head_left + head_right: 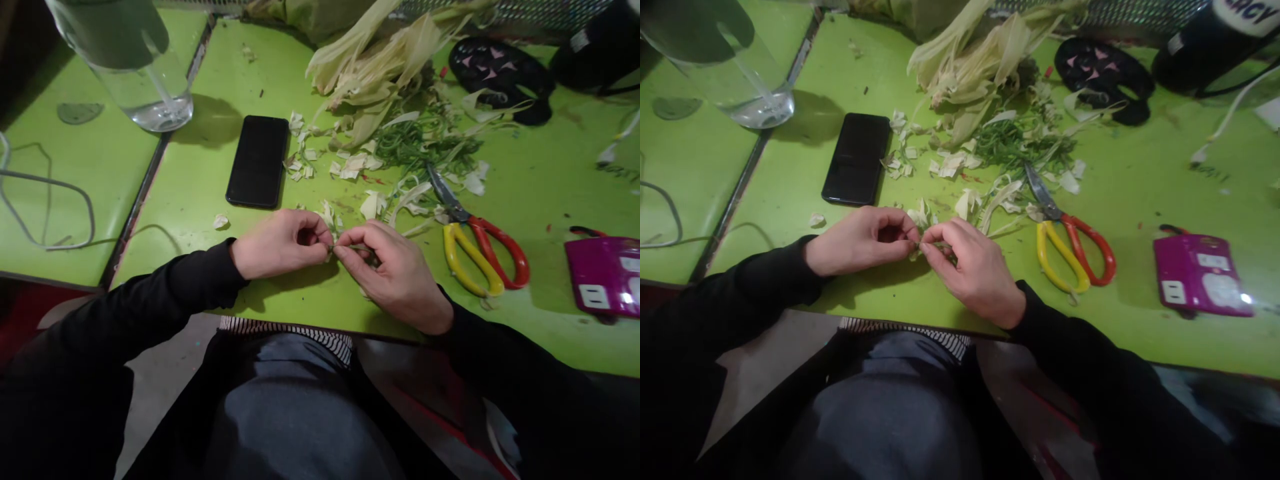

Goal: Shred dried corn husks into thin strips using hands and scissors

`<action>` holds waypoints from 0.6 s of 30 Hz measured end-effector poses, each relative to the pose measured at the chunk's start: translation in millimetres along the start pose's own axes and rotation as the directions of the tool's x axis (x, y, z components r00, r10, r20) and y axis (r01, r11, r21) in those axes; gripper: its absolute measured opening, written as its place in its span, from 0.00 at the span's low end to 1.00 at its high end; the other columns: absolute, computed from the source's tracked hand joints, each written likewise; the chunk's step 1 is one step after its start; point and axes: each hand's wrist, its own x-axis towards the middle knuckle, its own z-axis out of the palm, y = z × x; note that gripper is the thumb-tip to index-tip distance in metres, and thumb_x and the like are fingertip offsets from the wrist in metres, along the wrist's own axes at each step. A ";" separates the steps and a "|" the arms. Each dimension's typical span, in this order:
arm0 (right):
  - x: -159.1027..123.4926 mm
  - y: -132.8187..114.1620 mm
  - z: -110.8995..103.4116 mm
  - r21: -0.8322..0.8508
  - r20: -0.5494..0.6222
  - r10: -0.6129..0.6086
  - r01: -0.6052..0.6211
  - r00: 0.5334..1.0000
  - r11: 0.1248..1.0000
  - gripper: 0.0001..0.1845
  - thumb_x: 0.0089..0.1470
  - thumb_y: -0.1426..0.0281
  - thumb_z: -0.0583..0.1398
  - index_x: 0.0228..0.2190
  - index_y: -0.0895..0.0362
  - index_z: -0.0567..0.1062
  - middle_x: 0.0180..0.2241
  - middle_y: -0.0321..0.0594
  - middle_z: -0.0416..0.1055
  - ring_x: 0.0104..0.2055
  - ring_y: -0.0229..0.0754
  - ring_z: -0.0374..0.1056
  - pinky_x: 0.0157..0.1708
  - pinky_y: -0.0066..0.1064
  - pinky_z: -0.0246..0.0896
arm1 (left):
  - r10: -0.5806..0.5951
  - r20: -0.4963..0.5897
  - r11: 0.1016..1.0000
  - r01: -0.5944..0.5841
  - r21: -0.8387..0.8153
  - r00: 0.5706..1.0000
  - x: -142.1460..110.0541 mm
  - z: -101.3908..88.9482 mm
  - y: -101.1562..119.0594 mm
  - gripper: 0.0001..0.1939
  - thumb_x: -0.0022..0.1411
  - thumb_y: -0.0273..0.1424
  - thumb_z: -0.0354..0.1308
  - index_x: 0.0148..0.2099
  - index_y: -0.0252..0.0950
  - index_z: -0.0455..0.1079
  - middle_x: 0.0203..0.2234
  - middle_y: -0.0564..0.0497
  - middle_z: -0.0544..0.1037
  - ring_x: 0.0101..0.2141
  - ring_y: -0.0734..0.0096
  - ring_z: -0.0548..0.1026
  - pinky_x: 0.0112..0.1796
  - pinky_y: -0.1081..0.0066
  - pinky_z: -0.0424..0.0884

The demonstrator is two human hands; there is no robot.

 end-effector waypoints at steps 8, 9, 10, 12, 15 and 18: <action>0.3 1.8 0.7 0.003 -0.021 -0.014 0.014 1.000 1.000 0.03 0.60 0.70 0.59 0.33 0.55 0.71 0.29 0.37 0.72 0.27 0.35 0.65 0.23 0.28 0.57 | -0.003 0.066 0.997 0.009 -0.079 0.998 0.2 -4.3 2.3 0.01 0.53 0.23 0.58 0.30 0.32 0.70 0.18 0.58 0.67 0.20 0.83 0.61 0.22 0.80 0.60; 0.5 2.3 0.5 -0.013 -0.033 -0.020 0.020 0.999 1.000 0.02 0.60 0.70 0.59 0.33 0.54 0.72 0.29 0.37 0.72 0.27 0.36 0.65 0.23 0.29 0.58 | 0.007 0.057 0.997 -0.003 -0.079 0.998 0.1 -4.1 1.3 0.01 0.53 0.23 0.58 0.30 0.32 0.70 0.18 0.58 0.67 0.20 0.83 0.62 0.22 0.80 0.61; 0.7 2.9 0.2 -0.029 -0.042 -0.028 0.027 0.999 0.999 0.02 0.60 0.70 0.59 0.33 0.54 0.72 0.29 0.37 0.72 0.27 0.37 0.65 0.24 0.29 0.58 | 0.016 0.048 0.997 -0.013 -0.073 0.999 -0.1 -3.7 0.0 0.01 0.54 0.24 0.58 0.30 0.32 0.70 0.19 0.57 0.68 0.21 0.82 0.63 0.23 0.79 0.62; 1.0 3.9 -0.1 -0.049 -0.053 -0.047 0.045 0.997 0.998 0.02 0.60 0.70 0.59 0.34 0.54 0.73 0.29 0.37 0.72 0.27 0.37 0.66 0.24 0.30 0.58 | 0.032 0.030 0.998 -0.030 -0.050 0.999 -0.4 -2.7 -2.9 0.02 0.56 0.25 0.58 0.31 0.32 0.70 0.21 0.56 0.71 0.22 0.81 0.65 0.25 0.79 0.64; 1.3 4.9 0.1 -0.061 -0.060 -0.072 0.068 0.996 0.996 0.03 0.60 0.70 0.59 0.32 0.54 0.73 0.28 0.37 0.71 0.27 0.38 0.66 0.23 0.30 0.57 | 0.063 0.016 0.998 -0.062 -0.023 0.998 -0.4 -1.6 -8.2 0.04 0.58 0.29 0.58 0.33 0.32 0.71 0.23 0.54 0.72 0.23 0.80 0.67 0.27 0.77 0.65; 1.0 4.8 0.9 -0.059 -0.063 -0.062 0.058 0.996 0.997 0.04 0.60 0.69 0.59 0.31 0.54 0.72 0.27 0.36 0.70 0.27 0.37 0.65 0.23 0.30 0.57 | 0.110 -0.004 0.993 -0.110 -0.030 0.994 0.2 -0.3 -14.3 0.05 0.59 0.30 0.58 0.35 0.32 0.70 0.24 0.54 0.73 0.25 0.79 0.68 0.28 0.77 0.67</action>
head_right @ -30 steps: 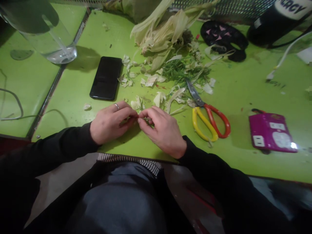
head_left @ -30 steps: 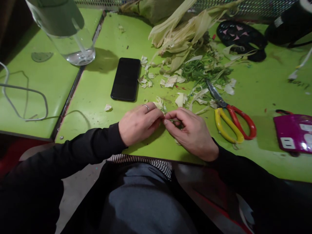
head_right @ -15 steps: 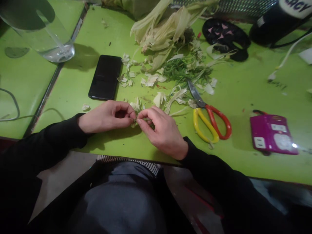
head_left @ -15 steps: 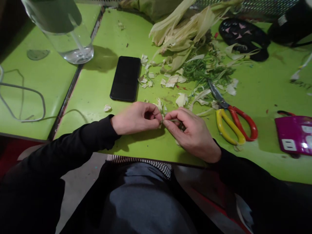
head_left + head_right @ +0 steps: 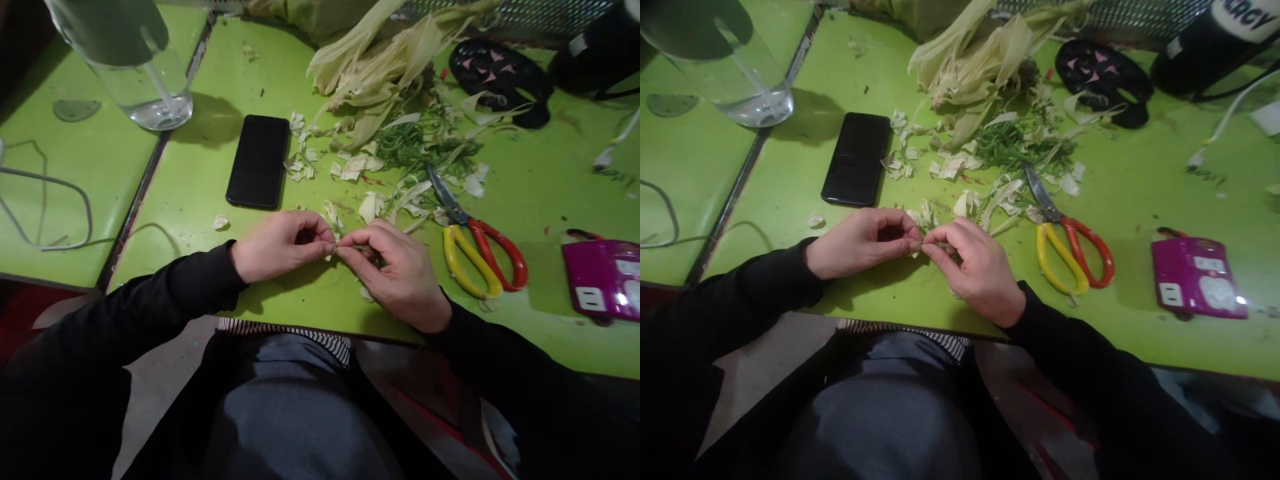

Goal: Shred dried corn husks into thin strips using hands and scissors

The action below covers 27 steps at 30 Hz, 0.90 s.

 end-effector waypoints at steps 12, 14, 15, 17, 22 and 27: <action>-1.4 0.6 2.6 -0.005 0.029 0.051 -0.051 0.998 0.999 0.04 0.60 0.70 0.58 0.32 0.56 0.71 0.29 0.37 0.71 0.28 0.37 0.65 0.25 0.29 0.59 | 0.038 -0.055 0.997 -0.034 0.067 0.998 -3.8 5.2 0.4 0.10 0.56 0.33 0.62 0.37 0.30 0.72 0.28 0.50 0.78 0.27 0.76 0.72 0.31 0.74 0.70; -1.1 1.0 2.3 -0.003 0.030 0.054 -0.054 0.998 0.999 0.04 0.60 0.69 0.58 0.32 0.55 0.71 0.29 0.38 0.72 0.28 0.37 0.65 0.24 0.29 0.58 | 0.067 -0.078 0.990 -0.057 0.127 0.995 -3.7 5.3 0.5 0.09 0.58 0.33 0.60 0.37 0.31 0.72 0.27 0.50 0.78 0.27 0.76 0.72 0.30 0.75 0.69; -1.0 1.0 2.0 -0.003 0.027 0.053 -0.053 0.998 0.999 0.04 0.60 0.69 0.58 0.32 0.55 0.72 0.29 0.38 0.72 0.27 0.37 0.65 0.24 0.29 0.57 | 0.083 -0.086 0.985 -0.069 0.158 0.993 -3.4 5.3 0.3 0.08 0.60 0.32 0.59 0.37 0.31 0.72 0.27 0.51 0.78 0.26 0.77 0.71 0.30 0.75 0.68; -1.1 0.9 1.0 -0.009 0.018 0.042 -0.042 0.999 0.999 0.04 0.60 0.69 0.59 0.33 0.54 0.72 0.29 0.38 0.72 0.27 0.37 0.66 0.24 0.30 0.57 | 0.110 -0.100 0.974 -0.087 0.211 0.989 -2.8 5.3 -0.2 0.06 0.61 0.30 0.56 0.36 0.32 0.72 0.25 0.52 0.77 0.25 0.78 0.70 0.29 0.76 0.66; -3.3 0.8 -1.9 -0.045 0.014 0.029 -0.028 0.999 0.999 0.04 0.60 0.69 0.59 0.32 0.54 0.72 0.28 0.38 0.71 0.27 0.38 0.65 0.23 0.31 0.57 | 0.122 -0.176 0.959 -0.071 0.274 0.977 -1.2 6.3 -0.2 0.03 0.61 0.28 0.56 0.35 0.33 0.69 0.22 0.55 0.73 0.22 0.79 0.66 0.26 0.76 0.62; -4.9 2.4 -2.7 -0.081 0.033 -0.014 0.017 0.999 0.997 0.06 0.60 0.70 0.59 0.31 0.56 0.72 0.27 0.37 0.69 0.27 0.39 0.64 0.24 0.31 0.57 | 0.116 -0.197 0.951 -0.052 0.303 0.973 -0.6 6.4 1.1 0.03 0.61 0.27 0.55 0.34 0.33 0.66 0.22 0.56 0.72 0.22 0.80 0.65 0.25 0.76 0.61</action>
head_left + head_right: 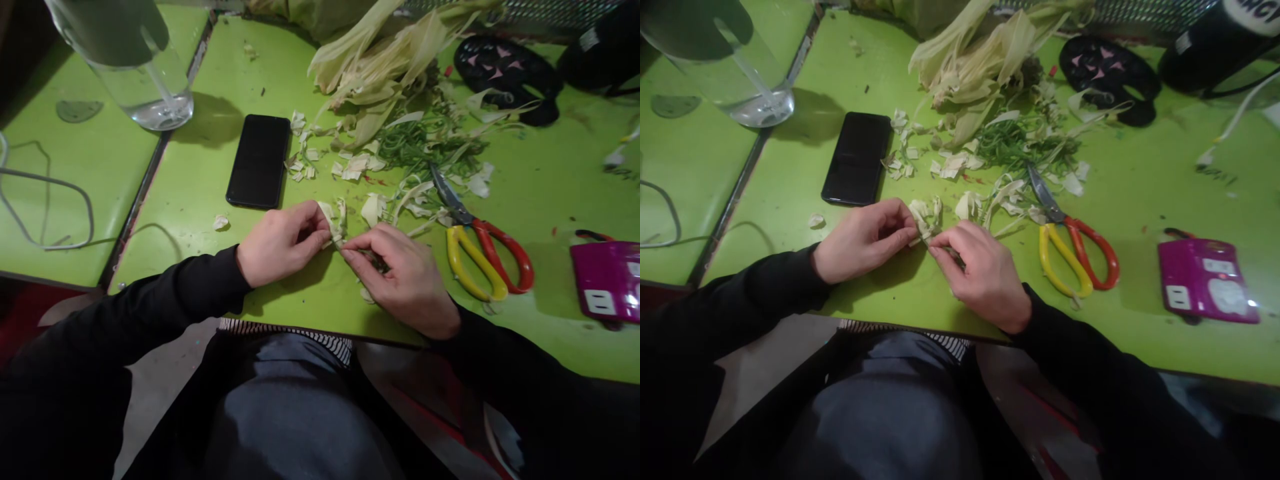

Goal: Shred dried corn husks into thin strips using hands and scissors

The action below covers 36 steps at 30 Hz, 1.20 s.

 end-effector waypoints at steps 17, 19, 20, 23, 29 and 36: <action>-1.4 -1.3 -7.6 0.108 -0.127 0.062 -0.048 0.990 0.993 0.04 0.60 0.68 0.58 0.33 0.54 0.73 0.30 0.40 0.73 0.32 0.41 0.69 0.29 0.31 0.63 | 0.375 0.099 0.910 -0.386 0.149 0.922 -3.8 -10.4 -4.5 0.05 0.64 0.27 0.53 0.37 0.32 0.69 0.28 0.50 0.74 0.29 0.74 0.70 0.33 0.73 0.68; -0.4 -0.3 -8.3 0.095 -0.080 0.115 -0.107 0.990 0.990 0.05 0.61 0.67 0.57 0.34 0.53 0.73 0.29 0.39 0.73 0.31 0.41 0.69 0.26 0.30 0.61 | 0.524 0.064 0.827 -0.525 0.200 0.849 -4.0 -10.1 -3.2 0.05 0.64 0.28 0.53 0.38 0.33 0.69 0.35 0.45 0.75 0.35 0.69 0.72 0.39 0.68 0.70; -0.2 -0.1 -8.1 0.086 -0.046 0.126 -0.121 0.991 0.989 0.06 0.61 0.67 0.57 0.35 0.54 0.73 0.29 0.39 0.74 0.30 0.40 0.69 0.25 0.30 0.60 | 0.580 0.052 0.790 -0.577 0.206 0.813 -4.1 -9.3 -2.3 0.04 0.65 0.27 0.53 0.38 0.33 0.68 0.37 0.43 0.75 0.38 0.68 0.72 0.41 0.67 0.70; -0.7 -1.0 -6.9 0.054 0.041 0.111 -0.114 0.993 0.992 0.07 0.61 0.70 0.54 0.36 0.55 0.73 0.29 0.39 0.76 0.28 0.39 0.69 0.24 0.30 0.58 | 0.643 0.093 0.753 -0.650 0.103 0.760 -4.4 -5.8 -0.1 0.05 0.66 0.24 0.49 0.38 0.34 0.65 0.37 0.43 0.76 0.40 0.69 0.74 0.41 0.69 0.71; -4.6 -1.6 -5.0 -0.060 0.066 0.040 -0.036 0.997 0.998 0.14 0.64 0.70 0.52 0.38 0.59 0.76 0.30 0.42 0.78 0.28 0.42 0.71 0.29 0.33 0.61 | 0.467 0.208 0.878 -0.479 0.012 0.860 -5.9 0.8 -0.4 0.06 0.68 0.27 0.45 0.38 0.35 0.62 0.29 0.49 0.75 0.29 0.74 0.72 0.31 0.73 0.68; -7.8 1.6 3.7 -0.233 0.029 0.038 -0.030 0.999 0.972 0.15 0.64 0.67 0.52 0.36 0.58 0.78 0.26 0.41 0.78 0.25 0.41 0.71 0.26 0.32 0.57 | 0.415 0.263 0.891 -0.447 0.076 0.871 -13.6 8.9 -5.5 0.09 0.67 0.27 0.44 0.40 0.34 0.65 0.30 0.46 0.75 0.30 0.71 0.71 0.32 0.71 0.68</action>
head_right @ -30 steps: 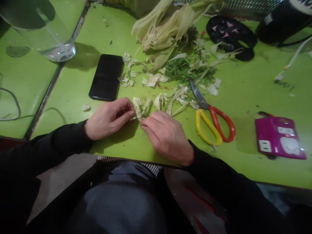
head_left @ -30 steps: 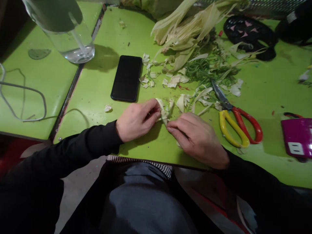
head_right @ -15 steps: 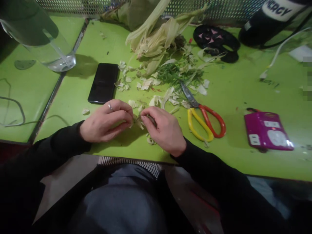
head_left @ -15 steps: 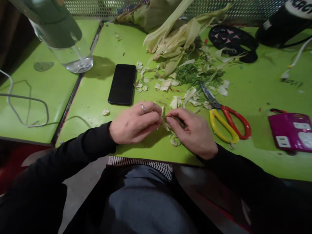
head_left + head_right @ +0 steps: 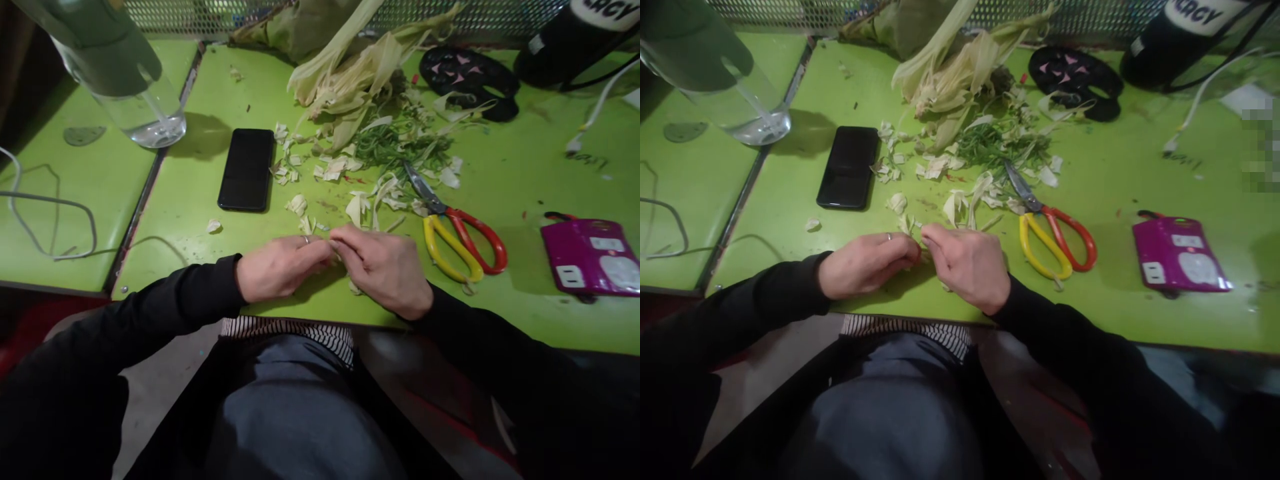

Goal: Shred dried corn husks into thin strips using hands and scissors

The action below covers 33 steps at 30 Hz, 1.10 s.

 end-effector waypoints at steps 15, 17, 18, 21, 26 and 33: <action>6.8 0.3 -16.6 0.342 0.000 0.063 -0.059 0.998 0.938 0.07 0.58 0.66 0.60 0.29 0.55 0.74 0.13 0.28 0.58 0.17 0.35 0.56 0.21 0.30 0.51 | -0.563 0.044 0.418 0.330 -0.846 0.825 14.9 -4.5 -5.0 0.11 0.61 0.22 0.60 0.37 0.35 0.58 0.22 0.58 0.72 0.21 0.83 0.69 0.23 0.80 0.69; 7.1 0.2 -17.2 0.360 0.012 0.026 -0.028 1.000 0.933 0.06 0.58 0.68 0.60 0.30 0.55 0.74 0.13 0.27 0.56 0.17 0.34 0.55 0.20 0.30 0.50 | -0.566 0.067 0.395 0.341 -0.853 0.822 15.5 -5.2 -4.3 0.13 0.60 0.22 0.60 0.39 0.36 0.57 0.22 0.59 0.72 0.20 0.82 0.70 0.22 0.80 0.68; 7.3 -0.1 -17.4 0.361 0.013 0.015 -0.019 1.000 0.933 0.05 0.58 0.68 0.60 0.30 0.55 0.74 0.13 0.27 0.55 0.16 0.34 0.54 0.20 0.30 0.50 | -0.561 0.081 0.390 0.350 -0.851 0.824 15.8 -5.5 -4.0 0.14 0.60 0.22 0.61 0.39 0.37 0.56 0.21 0.59 0.72 0.21 0.82 0.71 0.22 0.81 0.68; 8.0 -1.4 -17.2 0.355 0.009 0.035 -0.036 0.999 0.934 0.05 0.58 0.68 0.60 0.30 0.55 0.74 0.13 0.27 0.55 0.16 0.33 0.54 0.20 0.29 0.50 | -0.534 0.109 0.416 0.373 -0.829 0.838 15.9 -5.7 -2.5 0.11 0.61 0.24 0.60 0.39 0.35 0.58 0.23 0.57 0.72 0.23 0.81 0.72 0.23 0.81 0.68; 7.6 -1.5 -15.6 0.366 0.051 0.131 -0.141 0.990 0.920 0.07 0.59 0.65 0.59 0.31 0.53 0.73 0.13 0.28 0.57 0.16 0.33 0.53 0.18 0.29 0.50 | -0.520 -0.042 0.648 0.361 -0.670 0.853 10.9 -9.7 1.0 0.03 0.63 0.25 0.54 0.40 0.33 0.65 0.30 0.52 0.73 0.25 0.81 0.72 0.22 0.80 0.66; 7.2 -1.8 -17.1 0.353 0.087 0.200 -0.218 0.976 0.910 0.08 0.60 0.62 0.57 0.33 0.52 0.73 0.17 0.32 0.64 0.18 0.36 0.59 0.19 0.30 0.55 | -0.331 -0.254 0.943 0.312 -0.112 0.909 -1.1 -18.2 1.0 0.13 0.56 0.23 0.55 0.45 0.33 0.71 0.33 0.51 0.71 0.24 0.80 0.66 0.29 0.75 0.69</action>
